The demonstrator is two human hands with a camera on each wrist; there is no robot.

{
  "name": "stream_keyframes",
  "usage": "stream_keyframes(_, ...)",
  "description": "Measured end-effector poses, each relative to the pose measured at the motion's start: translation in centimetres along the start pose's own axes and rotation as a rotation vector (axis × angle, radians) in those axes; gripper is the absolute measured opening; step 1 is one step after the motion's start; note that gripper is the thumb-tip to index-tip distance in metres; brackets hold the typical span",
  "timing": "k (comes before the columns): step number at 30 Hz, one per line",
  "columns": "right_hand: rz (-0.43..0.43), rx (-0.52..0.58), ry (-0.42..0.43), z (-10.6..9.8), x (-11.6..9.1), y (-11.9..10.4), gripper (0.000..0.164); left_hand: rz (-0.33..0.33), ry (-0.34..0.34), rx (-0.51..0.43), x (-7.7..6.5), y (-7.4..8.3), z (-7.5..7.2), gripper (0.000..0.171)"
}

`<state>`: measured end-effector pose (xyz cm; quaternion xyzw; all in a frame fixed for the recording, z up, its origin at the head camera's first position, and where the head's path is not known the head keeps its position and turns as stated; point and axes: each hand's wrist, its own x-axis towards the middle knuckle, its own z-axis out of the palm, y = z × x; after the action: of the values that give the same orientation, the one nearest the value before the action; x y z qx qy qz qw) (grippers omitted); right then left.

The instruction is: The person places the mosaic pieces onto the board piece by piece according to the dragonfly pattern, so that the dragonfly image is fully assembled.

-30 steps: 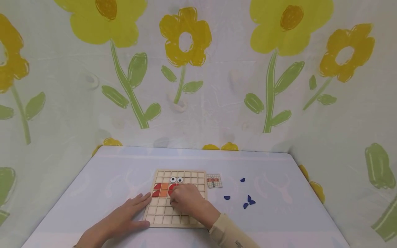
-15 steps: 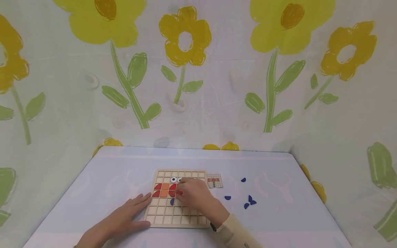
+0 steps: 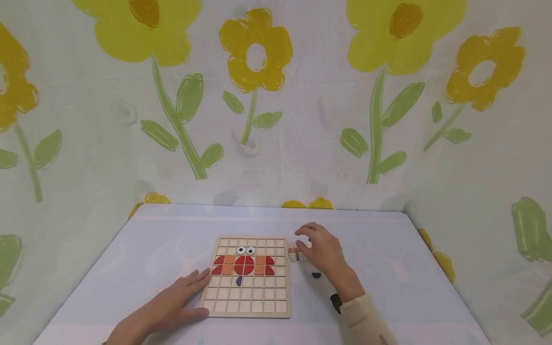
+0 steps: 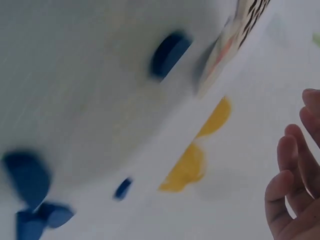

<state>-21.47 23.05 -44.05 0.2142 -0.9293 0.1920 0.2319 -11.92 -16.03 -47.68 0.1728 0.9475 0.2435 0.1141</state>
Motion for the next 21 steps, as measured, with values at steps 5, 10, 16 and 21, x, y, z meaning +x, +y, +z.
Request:
stream_keyframes(5,0.189,-0.038,-0.039,-1.0,-0.6,3.3,0.031,-0.017,-0.018,-0.016,0.1,0.2,-0.1,0.092)
stream_keyframes(10,0.284,-0.053,-0.124,-2.1,-1.3,6.0,0.035,-0.019,-0.022,-0.015,0.1,0.2,-0.1,0.093)
stream_keyframes(16,0.365,-0.106,-0.327,-2.3,-2.6,8.4,0.033,-0.005,-0.010,-0.010,0.1,0.1,-0.1,0.093)
stream_keyframes(21,0.377,-0.109,-0.411,-2.3,-3.0,9.1,0.021,-0.007,-0.010,-0.011,0.0,0.2,-0.2,0.093)
